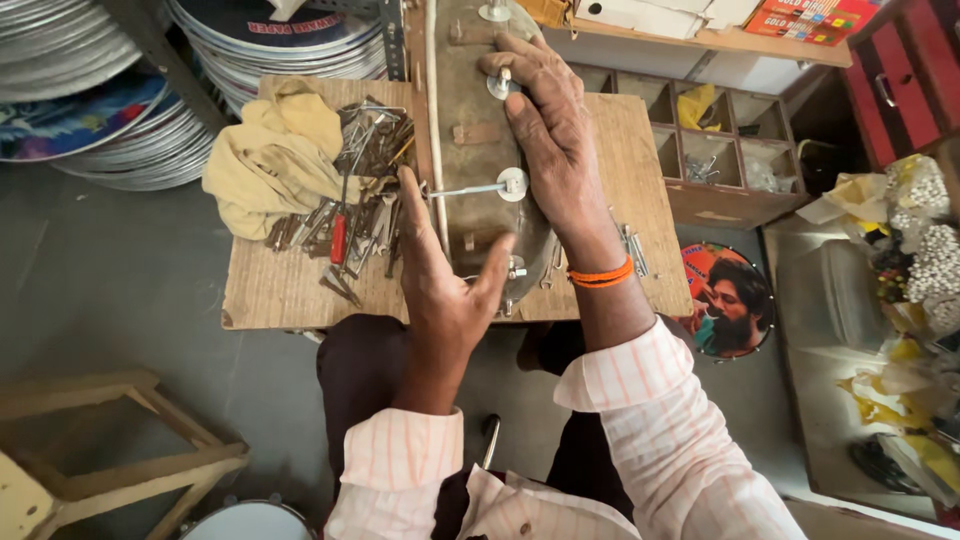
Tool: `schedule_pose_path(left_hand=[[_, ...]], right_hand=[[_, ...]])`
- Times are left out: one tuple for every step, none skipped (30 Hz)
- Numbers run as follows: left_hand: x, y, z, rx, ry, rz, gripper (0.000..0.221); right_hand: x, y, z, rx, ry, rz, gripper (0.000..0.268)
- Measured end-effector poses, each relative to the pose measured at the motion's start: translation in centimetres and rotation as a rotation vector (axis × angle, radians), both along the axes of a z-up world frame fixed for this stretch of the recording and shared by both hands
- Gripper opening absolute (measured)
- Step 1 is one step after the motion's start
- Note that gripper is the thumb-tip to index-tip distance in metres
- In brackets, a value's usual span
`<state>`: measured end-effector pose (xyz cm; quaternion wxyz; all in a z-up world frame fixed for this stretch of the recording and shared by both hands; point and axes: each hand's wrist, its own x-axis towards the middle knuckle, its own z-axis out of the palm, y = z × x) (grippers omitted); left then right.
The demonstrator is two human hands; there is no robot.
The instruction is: The person repairs a drum by tightening the metal rim and attaching fasteners to the drum shell using a screwdriver and small metal components.
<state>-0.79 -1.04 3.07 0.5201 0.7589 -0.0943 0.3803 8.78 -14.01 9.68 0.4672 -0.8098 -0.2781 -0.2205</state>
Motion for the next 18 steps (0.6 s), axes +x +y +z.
schedule_pose_path(left_hand=[[0.1,0.2,0.1,-0.036,0.024,-0.023,0.093],[0.2,0.4,0.1,-0.03,0.011,-0.03,0.091],[0.4,0.6,0.1,-0.023,-0.001,-0.036,0.09],[0.4,0.7,0.0,-0.018,-0.008,-0.041,0.088],[0.5,0.7,-0.1,-0.019,-0.007,-0.029,0.086],[0.7,0.6,-0.2,-0.02,-0.007,-0.018,0.083],[0.9,0.6,-0.4,-0.021,-0.007,-0.007,0.08],[1.0,0.6,-0.5,-0.02,-0.008,-0.001,0.078],[1.0,0.6,-0.6,-0.019,-0.009,0.005,0.076],[1.0,0.6,-0.7,-0.019,-0.009,0.01,0.073],[0.9,0.6,-0.8,-0.03,-0.01,0.004,0.072],[0.9,0.6,-0.9,-0.042,-0.013,-0.001,0.071],[0.8,0.6,-0.9,-0.054,-0.017,-0.007,0.07],[0.9,0.6,-0.9,-0.045,-0.025,-0.002,0.07],[1.0,0.5,-0.8,-0.037,-0.033,0.003,0.07],[1.0,0.5,-0.8,-0.03,-0.041,0.007,0.069],[1.0,0.4,-0.8,-0.043,-0.035,0.003,0.07],[0.9,0.3,-0.7,-0.056,-0.028,-0.001,0.07]], right_hand=[[-0.1,0.0,0.0,0.006,0.002,0.0,0.03],[-0.1,-0.1,0.0,0.012,0.005,-0.001,0.03],[0.0,-0.1,0.0,0.004,-0.008,-0.007,0.03],[0.0,-0.1,0.0,-0.006,-0.014,-0.011,0.031],[0.1,-0.1,-0.1,-0.016,-0.02,-0.015,0.031],[0.2,0.0,-0.1,-0.027,-0.03,-0.017,0.031],[0.3,0.0,-0.1,-0.039,-0.039,-0.02,0.031],[0.3,0.1,-0.2,-0.05,-0.048,-0.023,0.032],[0.4,0.1,-0.2,-0.057,-0.052,-0.023,0.032],[0.4,0.2,-0.2,-0.065,-0.056,-0.024,0.033],[0.4,0.3,-0.2,-0.073,-0.06,-0.026,0.033],[0.4,0.3,-0.2,-0.073,-0.059,-0.022,0.034],[0.4,0.4,-0.1,-0.073,-0.057,-0.019,0.034],[0.4,0.3,0.0,-0.073,-0.057,-0.017,0.034],[0.4,0.3,0.1,-0.071,-0.048,-0.013,0.034],[0.3,0.3,0.2,-0.069,-0.039,-0.01,0.035],[0.3,0.2,0.3,-0.067,-0.031,-0.006,0.035],[0.3,0.0,0.3,-0.064,-0.028,0.017,0.036]])
